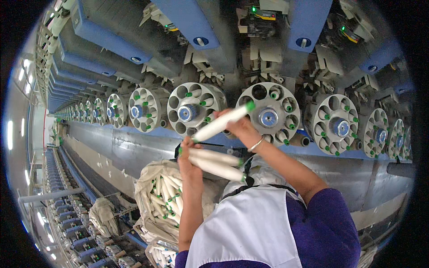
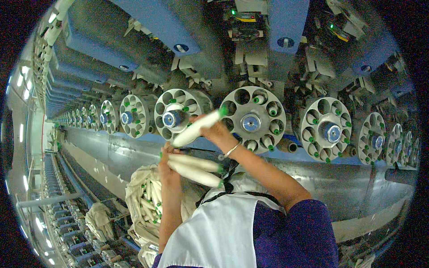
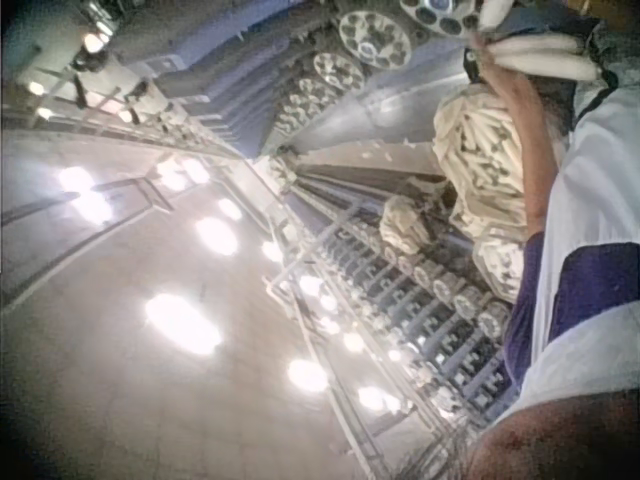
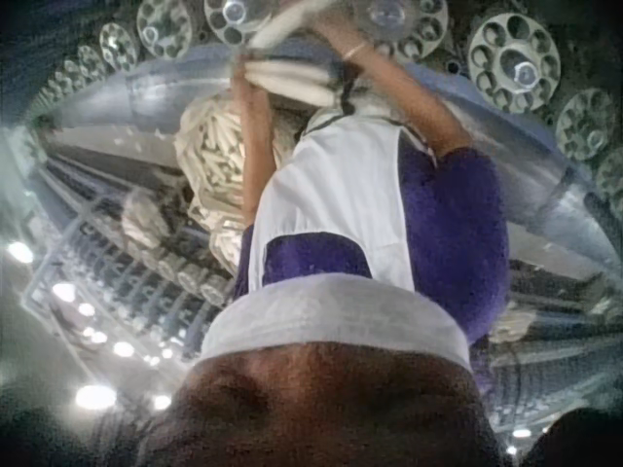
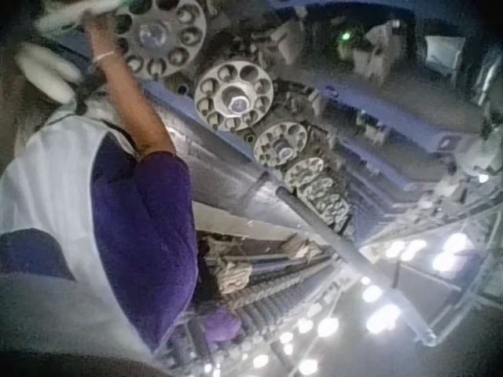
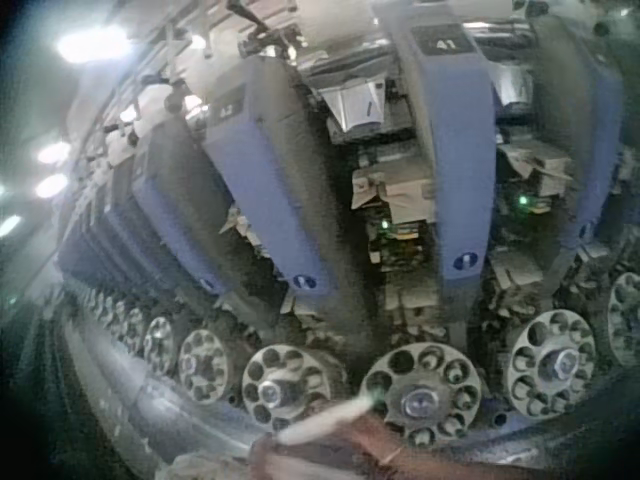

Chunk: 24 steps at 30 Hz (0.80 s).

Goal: The person repeatedly picks white thread spools from a large sack and places them into slots on a rotating machine wheel. The person handles spools one at a time or in small groups, inserting them into the wheel's slots as they become available.

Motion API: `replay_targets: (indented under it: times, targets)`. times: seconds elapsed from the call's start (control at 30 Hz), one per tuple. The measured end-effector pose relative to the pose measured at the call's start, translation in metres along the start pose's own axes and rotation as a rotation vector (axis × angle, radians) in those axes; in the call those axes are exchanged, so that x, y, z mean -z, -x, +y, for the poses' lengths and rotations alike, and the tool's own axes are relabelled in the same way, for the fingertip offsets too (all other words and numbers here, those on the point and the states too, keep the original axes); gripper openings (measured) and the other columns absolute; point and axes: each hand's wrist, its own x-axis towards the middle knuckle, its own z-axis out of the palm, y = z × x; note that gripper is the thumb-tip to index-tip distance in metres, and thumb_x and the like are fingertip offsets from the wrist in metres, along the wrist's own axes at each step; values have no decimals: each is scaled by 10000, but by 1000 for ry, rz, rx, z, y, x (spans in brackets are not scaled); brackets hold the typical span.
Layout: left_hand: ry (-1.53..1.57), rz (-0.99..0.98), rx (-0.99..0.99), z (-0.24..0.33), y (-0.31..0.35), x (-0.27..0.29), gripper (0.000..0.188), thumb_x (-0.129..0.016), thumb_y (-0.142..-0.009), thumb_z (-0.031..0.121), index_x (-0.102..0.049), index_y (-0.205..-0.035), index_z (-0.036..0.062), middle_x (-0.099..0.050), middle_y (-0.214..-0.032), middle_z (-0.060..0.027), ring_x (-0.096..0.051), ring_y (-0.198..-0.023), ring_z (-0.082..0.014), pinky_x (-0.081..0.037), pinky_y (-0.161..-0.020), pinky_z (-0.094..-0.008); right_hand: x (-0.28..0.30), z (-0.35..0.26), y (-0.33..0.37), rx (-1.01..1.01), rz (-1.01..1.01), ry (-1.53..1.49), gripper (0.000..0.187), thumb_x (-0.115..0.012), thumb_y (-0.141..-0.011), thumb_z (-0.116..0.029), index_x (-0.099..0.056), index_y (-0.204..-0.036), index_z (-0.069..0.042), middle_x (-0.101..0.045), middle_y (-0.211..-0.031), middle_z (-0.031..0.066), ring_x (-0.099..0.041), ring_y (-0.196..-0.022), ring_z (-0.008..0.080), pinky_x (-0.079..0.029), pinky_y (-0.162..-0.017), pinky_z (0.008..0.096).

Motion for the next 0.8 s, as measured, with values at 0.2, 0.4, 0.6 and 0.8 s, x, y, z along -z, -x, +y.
replay_targets:
  times: [0.2, 0.4, 0.6, 0.8]
  targets:
    - [-95, 149, -207, 37, 4, -4, 484, -581, -955, 275, -430, -1353, 44, -570, -1270, -152, -577, -866, -171, -506, -816, -332, 50, -33, -1, -172, 273, 127, 578, -361, -975, -575, -468, -1246, -77, -601, -914, 63, -619, -817, 144, -532, -753, 313]
    - [-268, -184, -216, 23, 11, -66, 360, -595, -945, 171, -528, -1259, 9, -650, -1121, -148, -595, -845, -156, -508, -766, -296, 4, -17, -12, -581, -101, 410, 602, -345, -980, -574, -505, -1239, -55, -606, -764, 53, -574, -525, 121, -487, -446, 255]
    - [-314, -111, -193, 26, 2, -66, 186, -611, -925, 155, -595, -1053, 20, -648, -948, -90, -603, -880, -187, -489, -820, -325, -9, -23, -1, -378, -444, 610, 483, -477, -977, -458, -494, -1234, -49, -596, -799, 44, -559, -555, 107, -471, -474, 266]
    - [-146, 43, -183, 35, -3, -27, 237, -600, -948, 289, -585, -1011, 61, -606, -1040, -84, -572, -1001, -219, -471, -909, -384, 40, -14, 30, -663, -340, 539, 292, -499, -988, -351, -569, -1010, -68, -478, -656, -18, -389, -471, 62, -297, -404, 236]
